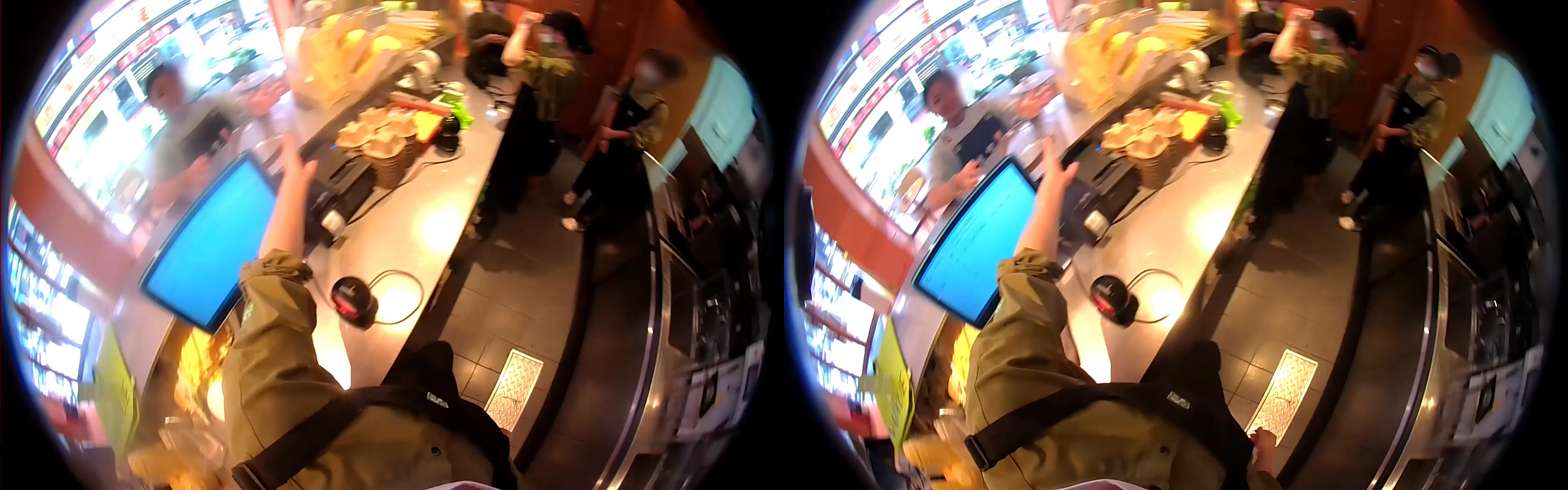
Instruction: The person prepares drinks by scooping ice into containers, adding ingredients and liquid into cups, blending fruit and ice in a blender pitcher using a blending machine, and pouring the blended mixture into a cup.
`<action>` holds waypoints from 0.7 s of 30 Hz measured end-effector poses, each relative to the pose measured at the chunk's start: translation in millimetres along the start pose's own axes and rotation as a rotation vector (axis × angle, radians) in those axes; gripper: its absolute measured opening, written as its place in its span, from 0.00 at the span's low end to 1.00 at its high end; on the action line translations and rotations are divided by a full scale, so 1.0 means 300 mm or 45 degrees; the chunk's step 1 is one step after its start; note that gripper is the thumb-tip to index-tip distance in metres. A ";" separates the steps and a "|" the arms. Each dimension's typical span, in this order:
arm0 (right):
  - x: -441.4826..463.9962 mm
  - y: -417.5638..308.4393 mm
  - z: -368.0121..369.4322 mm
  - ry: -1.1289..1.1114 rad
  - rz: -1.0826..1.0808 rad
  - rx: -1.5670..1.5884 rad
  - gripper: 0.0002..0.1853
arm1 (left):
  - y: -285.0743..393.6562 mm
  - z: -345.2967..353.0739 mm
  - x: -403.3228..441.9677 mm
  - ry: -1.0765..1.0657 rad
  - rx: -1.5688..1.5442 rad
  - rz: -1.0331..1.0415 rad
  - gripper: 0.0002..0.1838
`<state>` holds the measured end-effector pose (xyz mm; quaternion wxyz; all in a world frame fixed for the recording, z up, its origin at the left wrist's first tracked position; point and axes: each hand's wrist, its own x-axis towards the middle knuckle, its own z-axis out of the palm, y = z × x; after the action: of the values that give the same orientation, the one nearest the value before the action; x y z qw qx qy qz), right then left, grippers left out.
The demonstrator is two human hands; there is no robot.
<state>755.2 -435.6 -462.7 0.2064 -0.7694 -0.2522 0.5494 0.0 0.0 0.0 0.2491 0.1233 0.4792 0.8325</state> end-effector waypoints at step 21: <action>-0.457 0.075 0.094 0.193 0.261 0.293 0.13 | -0.170 0.344 -0.156 -0.314 -0.149 -0.224 0.23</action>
<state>695.0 -536.5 -383.1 0.2545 -0.8016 -0.0918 0.5332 100.6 72.1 10.4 0.3846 0.1674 0.4048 0.8125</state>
